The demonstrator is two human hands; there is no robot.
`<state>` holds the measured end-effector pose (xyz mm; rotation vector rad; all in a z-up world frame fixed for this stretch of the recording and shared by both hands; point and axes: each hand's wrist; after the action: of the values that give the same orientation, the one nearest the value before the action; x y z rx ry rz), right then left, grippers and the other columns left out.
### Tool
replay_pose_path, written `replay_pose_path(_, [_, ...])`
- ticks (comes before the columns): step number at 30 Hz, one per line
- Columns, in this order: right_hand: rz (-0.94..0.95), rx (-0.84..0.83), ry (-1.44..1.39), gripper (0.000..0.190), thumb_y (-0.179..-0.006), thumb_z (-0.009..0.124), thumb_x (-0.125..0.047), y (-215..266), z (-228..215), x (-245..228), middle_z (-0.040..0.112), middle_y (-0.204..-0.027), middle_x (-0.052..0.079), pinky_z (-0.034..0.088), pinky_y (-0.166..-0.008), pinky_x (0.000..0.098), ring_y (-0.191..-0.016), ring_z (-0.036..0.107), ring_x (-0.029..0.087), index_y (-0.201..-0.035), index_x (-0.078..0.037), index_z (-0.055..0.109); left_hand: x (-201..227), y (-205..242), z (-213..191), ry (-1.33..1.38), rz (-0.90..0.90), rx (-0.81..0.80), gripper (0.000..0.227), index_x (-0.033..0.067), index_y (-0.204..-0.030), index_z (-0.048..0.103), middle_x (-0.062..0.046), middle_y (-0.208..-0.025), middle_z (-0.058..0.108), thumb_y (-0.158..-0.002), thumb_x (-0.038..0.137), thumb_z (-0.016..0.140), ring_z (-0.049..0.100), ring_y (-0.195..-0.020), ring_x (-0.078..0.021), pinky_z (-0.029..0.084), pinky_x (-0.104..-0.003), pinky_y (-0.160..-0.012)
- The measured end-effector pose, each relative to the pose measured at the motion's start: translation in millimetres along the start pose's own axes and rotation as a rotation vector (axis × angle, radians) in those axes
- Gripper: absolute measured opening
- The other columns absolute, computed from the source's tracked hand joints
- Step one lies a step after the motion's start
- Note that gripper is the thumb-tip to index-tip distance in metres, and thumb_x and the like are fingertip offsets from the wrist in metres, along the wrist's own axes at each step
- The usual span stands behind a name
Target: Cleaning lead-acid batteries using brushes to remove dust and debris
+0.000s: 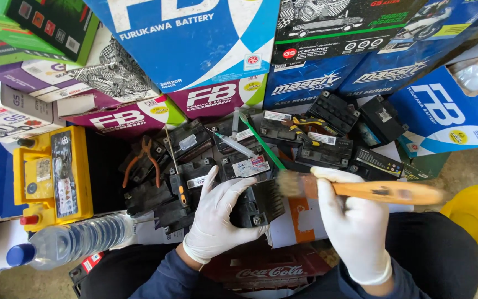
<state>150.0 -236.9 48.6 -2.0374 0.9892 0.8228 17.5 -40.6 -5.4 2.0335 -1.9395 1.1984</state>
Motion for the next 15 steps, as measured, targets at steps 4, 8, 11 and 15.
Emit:
replay_pose_path(4, [-0.007, -0.033, -0.095, 0.014, -0.096, 0.061, -0.003, 3, 13, -5, 0.078, -0.109, 0.009, 0.055, -0.099, 0.0315, -0.101, 0.075, 0.020, -0.103, -0.002, 0.073, -1, 2, -1, 0.013, 0.000, 0.011, 0.078, 0.0084, -0.132, 0.060, -0.006, -0.121, 0.073, -0.072, 0.049, 0.088, 0.072, -0.112, -0.0214, 0.026, -0.060, -0.123])
replay_pose_path(8, [-0.036, -0.056, 0.085, 0.017, -0.095, 0.065, -0.009, 6, 22, 26, 0.079, -0.106, 0.005, 0.057, -0.083, 0.0273, -0.090, 0.075, 0.017, -0.106, -0.003, 0.077, -4, 5, -1, 0.020, -0.039, -0.003, 0.082, 0.0096, -0.133, 0.058, -0.006, -0.125, 0.073, -0.068, 0.049, 0.089, 0.071, -0.115, -0.0216, 0.024, -0.059, -0.124])
replay_pose_path(11, [-0.046, -0.053, 0.138, 0.018, -0.096, 0.065, -0.010, 3, 17, 28, 0.078, -0.107, 0.005, 0.055, -0.084, 0.0291, -0.089, 0.073, 0.017, -0.107, -0.003, 0.077, -4, 5, 1, 0.029, -0.036, -0.004, 0.081, 0.0097, -0.132, 0.058, -0.005, -0.124, 0.073, -0.069, 0.049, 0.088, 0.071, -0.114, -0.0210, 0.023, -0.060, -0.124])
replay_pose_path(15, [0.031, 0.040, -0.095, 0.015, -0.098, 0.061, 0.000, -1, 8, 8, 0.076, -0.111, 0.012, 0.057, -0.100, 0.0304, -0.103, 0.074, 0.021, -0.109, 0.002, 0.071, -2, 5, 2, 0.057, -0.035, -0.020, 0.081, 0.0100, -0.133, 0.056, -0.006, -0.124, 0.072, -0.070, 0.050, 0.088, 0.070, -0.115, -0.0224, 0.023, -0.062, -0.124])
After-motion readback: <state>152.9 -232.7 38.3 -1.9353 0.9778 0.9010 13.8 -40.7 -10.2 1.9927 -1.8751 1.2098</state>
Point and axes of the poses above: each hand's wrist, its own y-axis away from the middle knuckle, its own z-axis out of the palm, x = y × z
